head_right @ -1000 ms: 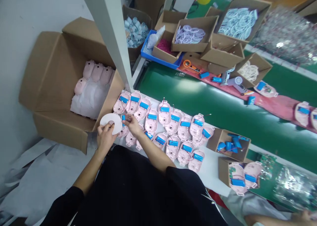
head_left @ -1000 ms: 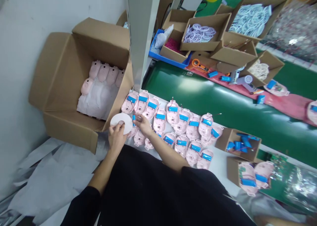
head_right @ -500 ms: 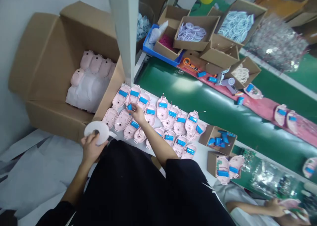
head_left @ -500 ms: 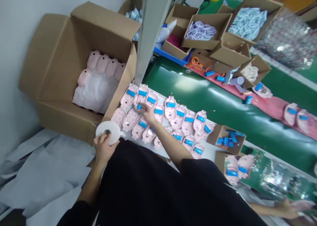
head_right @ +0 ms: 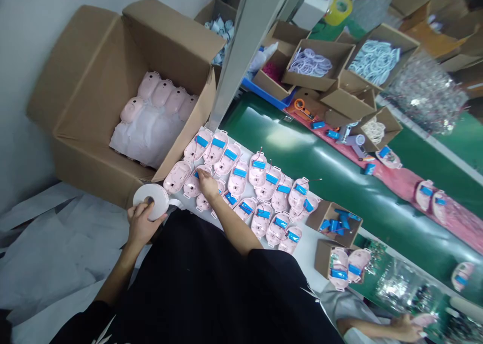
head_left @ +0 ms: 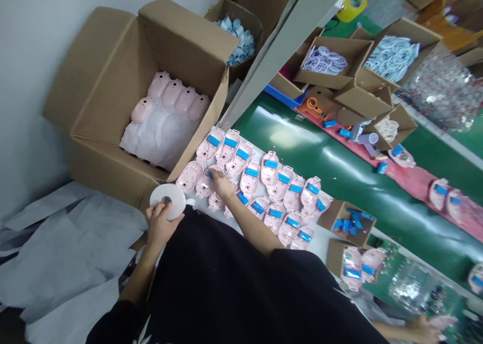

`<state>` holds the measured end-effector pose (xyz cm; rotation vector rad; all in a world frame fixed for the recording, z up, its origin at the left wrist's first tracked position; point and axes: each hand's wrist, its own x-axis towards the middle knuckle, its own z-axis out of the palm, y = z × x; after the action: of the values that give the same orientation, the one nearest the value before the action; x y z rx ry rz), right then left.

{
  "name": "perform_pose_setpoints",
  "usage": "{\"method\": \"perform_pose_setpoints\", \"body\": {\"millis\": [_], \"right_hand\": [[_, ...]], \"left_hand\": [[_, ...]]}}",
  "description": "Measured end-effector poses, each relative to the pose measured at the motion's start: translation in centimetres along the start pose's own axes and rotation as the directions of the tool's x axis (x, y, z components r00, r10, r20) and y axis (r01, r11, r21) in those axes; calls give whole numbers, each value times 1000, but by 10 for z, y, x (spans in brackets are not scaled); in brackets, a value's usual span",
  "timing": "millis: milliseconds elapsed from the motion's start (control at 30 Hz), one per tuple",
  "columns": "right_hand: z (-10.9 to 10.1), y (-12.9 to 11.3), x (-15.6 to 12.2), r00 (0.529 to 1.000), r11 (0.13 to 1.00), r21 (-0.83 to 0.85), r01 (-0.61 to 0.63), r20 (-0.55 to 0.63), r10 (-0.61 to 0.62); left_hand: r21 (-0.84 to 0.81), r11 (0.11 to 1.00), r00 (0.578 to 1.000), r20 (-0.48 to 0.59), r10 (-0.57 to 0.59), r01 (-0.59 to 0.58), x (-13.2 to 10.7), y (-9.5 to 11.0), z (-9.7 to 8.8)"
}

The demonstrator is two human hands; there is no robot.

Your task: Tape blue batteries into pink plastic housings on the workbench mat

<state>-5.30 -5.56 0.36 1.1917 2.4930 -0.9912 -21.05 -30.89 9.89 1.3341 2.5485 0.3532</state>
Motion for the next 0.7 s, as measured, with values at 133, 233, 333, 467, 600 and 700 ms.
{"method": "perform_pose_setpoints", "body": {"millis": [133,233,333,467,600,700], "right_hand": [[2,-1,3,999,998,-65,-23,29,25],[9,-2,7,998,992,-121,-38,49,44],[15,-6,15,995,979,-194,-65,59,78],[9,-16,12,996,991,-108,-78,31,82],[-18,-24,-46,983,941,334,-61,-144,115],[-43,-34,-122,997,643,765,40,-76,29]], "left_hand": [[-17,999,999,-17,47,-47,2,-6,-1],[-39,996,995,-58,80,-82,2,-7,-4],[-79,991,986,-136,97,-109,1,-3,-8],[-152,973,953,-274,130,-176,6,10,-16],[-205,929,909,-350,224,-308,30,34,-28],[-207,863,875,-271,401,-460,54,59,-38]]}}
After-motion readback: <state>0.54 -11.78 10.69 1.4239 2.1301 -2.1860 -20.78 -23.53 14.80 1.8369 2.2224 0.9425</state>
